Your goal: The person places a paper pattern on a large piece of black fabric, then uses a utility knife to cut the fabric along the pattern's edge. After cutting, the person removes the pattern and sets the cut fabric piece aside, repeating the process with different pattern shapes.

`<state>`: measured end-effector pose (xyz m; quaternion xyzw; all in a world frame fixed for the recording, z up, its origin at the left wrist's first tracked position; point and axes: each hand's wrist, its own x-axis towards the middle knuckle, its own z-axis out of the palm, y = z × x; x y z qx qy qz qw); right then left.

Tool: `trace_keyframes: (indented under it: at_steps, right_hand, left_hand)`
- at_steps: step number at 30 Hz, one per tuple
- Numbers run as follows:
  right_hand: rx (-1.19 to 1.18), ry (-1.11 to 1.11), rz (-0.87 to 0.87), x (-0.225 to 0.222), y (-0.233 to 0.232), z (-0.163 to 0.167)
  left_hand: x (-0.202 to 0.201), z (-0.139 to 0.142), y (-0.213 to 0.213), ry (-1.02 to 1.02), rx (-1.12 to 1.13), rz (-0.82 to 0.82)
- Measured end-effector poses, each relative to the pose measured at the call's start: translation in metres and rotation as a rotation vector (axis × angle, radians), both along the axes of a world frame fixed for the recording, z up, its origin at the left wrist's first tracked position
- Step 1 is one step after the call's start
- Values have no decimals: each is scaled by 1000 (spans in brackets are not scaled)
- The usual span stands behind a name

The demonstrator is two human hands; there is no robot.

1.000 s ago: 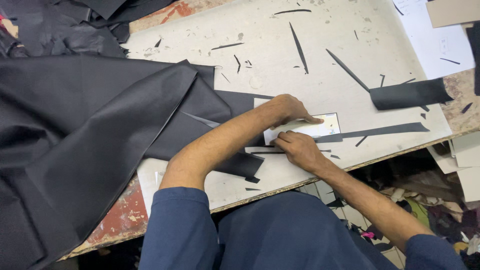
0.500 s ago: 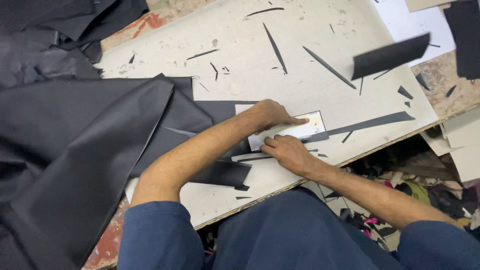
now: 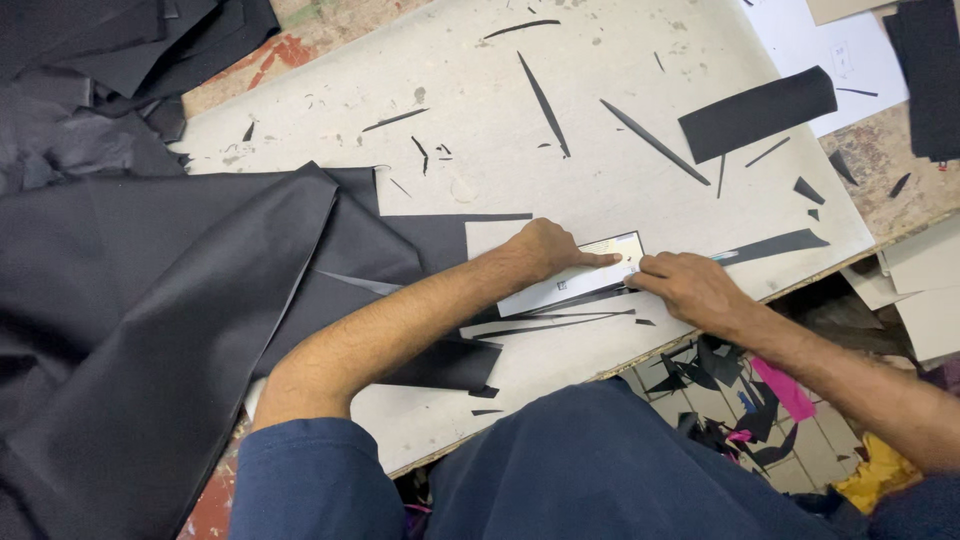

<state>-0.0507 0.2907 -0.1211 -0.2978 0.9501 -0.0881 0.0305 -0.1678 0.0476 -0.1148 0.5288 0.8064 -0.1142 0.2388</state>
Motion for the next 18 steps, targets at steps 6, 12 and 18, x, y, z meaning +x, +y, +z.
trace_keyframes:
  at_steps: [6, 12, 18]
  right_hand:
    - [78, -18, -50, -6, 57, 14]
    - [318, 29, -203, -2, 75, 57]
    - [338, 140, -230, 53, -40, 62]
  left_hand:
    - [2, 3, 6, 25, -59, -8]
    - [-2, -7, 13, 39, -69, -2]
    - [-18, 7, 18, -103, 70, 155]
